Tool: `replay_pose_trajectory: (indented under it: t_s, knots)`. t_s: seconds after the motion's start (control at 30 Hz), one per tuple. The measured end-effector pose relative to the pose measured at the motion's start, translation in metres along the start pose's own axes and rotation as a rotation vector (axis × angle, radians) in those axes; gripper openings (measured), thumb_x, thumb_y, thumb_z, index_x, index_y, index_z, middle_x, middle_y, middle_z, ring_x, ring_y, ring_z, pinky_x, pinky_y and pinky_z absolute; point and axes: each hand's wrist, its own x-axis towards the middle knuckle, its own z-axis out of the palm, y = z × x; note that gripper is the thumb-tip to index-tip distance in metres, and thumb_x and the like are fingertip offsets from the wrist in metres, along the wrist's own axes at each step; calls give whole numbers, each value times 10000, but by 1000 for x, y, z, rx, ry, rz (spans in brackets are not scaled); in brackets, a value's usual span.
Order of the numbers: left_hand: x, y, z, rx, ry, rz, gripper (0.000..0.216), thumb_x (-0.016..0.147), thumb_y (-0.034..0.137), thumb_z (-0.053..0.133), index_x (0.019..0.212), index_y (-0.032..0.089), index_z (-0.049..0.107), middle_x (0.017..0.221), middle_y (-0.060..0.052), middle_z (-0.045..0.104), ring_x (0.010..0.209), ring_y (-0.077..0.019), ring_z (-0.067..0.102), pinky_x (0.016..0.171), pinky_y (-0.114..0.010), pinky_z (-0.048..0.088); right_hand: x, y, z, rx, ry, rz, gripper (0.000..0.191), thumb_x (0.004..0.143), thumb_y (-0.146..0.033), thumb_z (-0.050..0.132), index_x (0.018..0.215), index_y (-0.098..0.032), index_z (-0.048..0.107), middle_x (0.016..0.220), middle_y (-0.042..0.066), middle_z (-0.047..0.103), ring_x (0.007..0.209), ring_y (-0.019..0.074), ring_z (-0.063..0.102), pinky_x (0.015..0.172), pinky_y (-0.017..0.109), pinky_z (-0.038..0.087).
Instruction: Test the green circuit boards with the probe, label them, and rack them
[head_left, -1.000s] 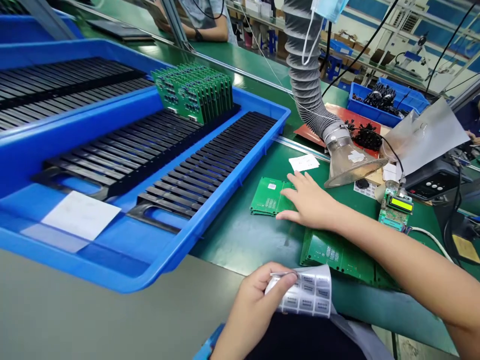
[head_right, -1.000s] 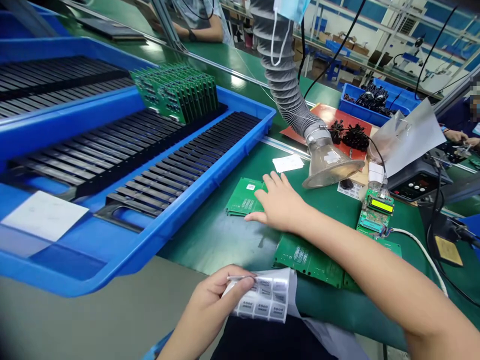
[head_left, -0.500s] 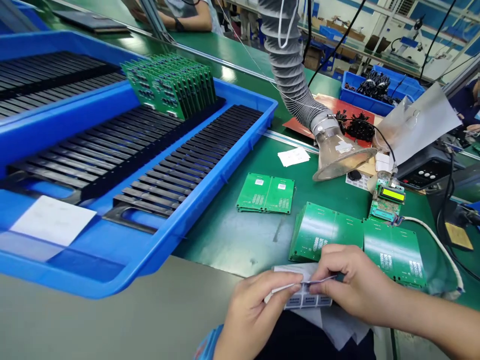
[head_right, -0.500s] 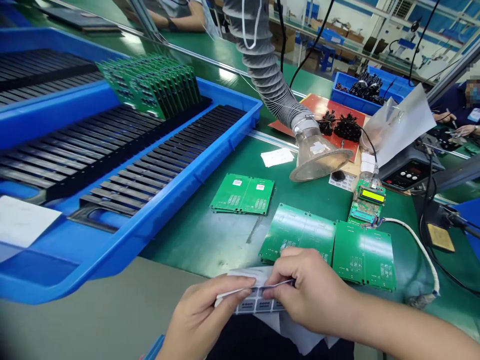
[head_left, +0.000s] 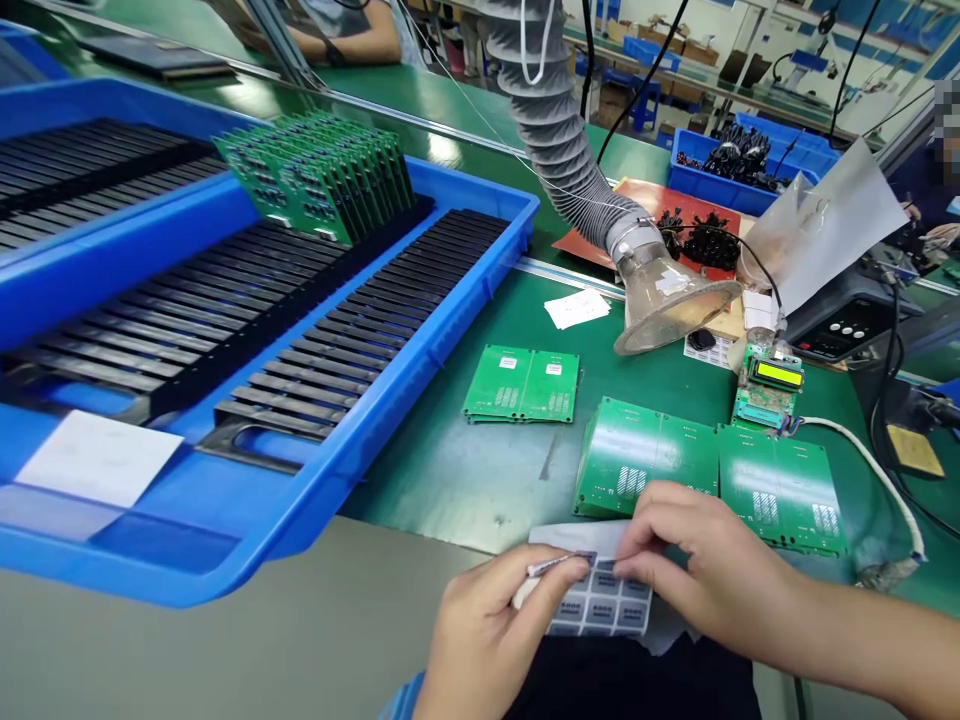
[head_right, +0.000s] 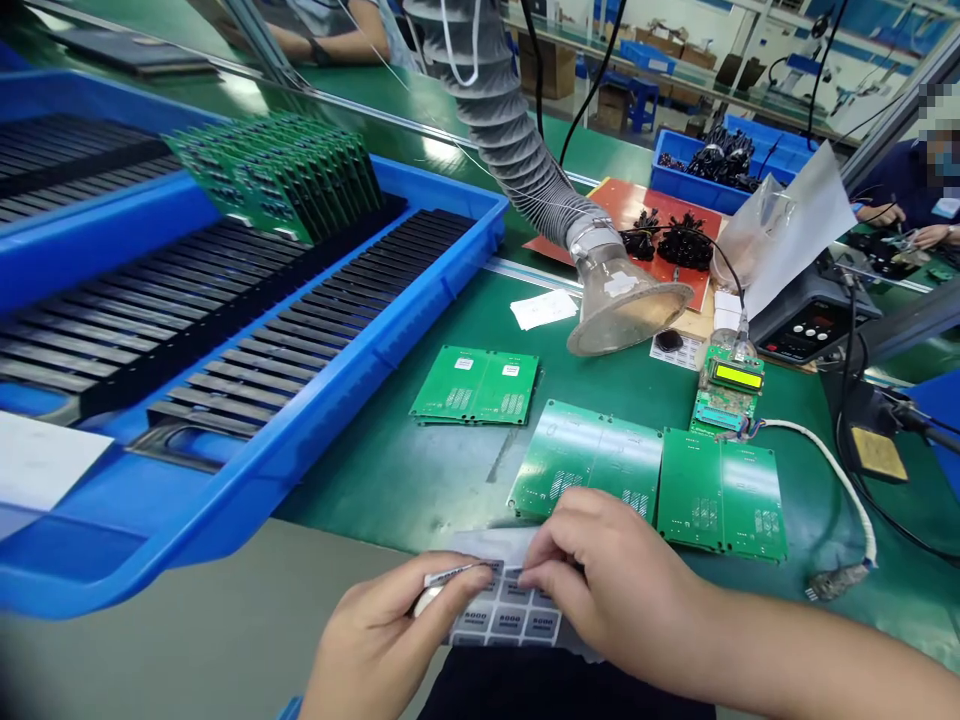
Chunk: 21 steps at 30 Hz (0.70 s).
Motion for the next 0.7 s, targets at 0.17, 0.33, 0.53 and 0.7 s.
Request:
replay_pose_trajectory:
  t_s: [0.17,0.33,0.53,0.7]
  knots:
    - [3,4,0,-118,-28,-210,270,784,391,630,585,208,632,516,25,558,513,-138,486,513,-218,377,22,9,-26,1,153,120,148,864,-198,543,733,-204,613,762,7,612,741,149,577,681,276,450]
    - [5,3,1,-300,-324,-293,273,786,436,610,677,188,643,569,6,596,529,-139,504,518,-221,400,59,27,-51,-183,131,293,161,829,-219,573,675,-181,597,726,9,602,721,164,556,670,301,409]
    - [5,-9,9,-355,-386,-279,316,796,473,605,671,183,607,553,19,561,515,-120,476,504,-211,391,68,29,-34,-366,130,227,180,847,-216,546,682,-183,610,721,10,595,749,177,542,746,342,384]
    - [6,-9,9,-366,-404,-307,336,811,504,579,712,184,606,589,5,582,540,-133,498,513,-219,393,55,28,-36,-634,325,24,180,835,-221,568,1005,-169,598,863,75,598,854,246,530,803,414,379]
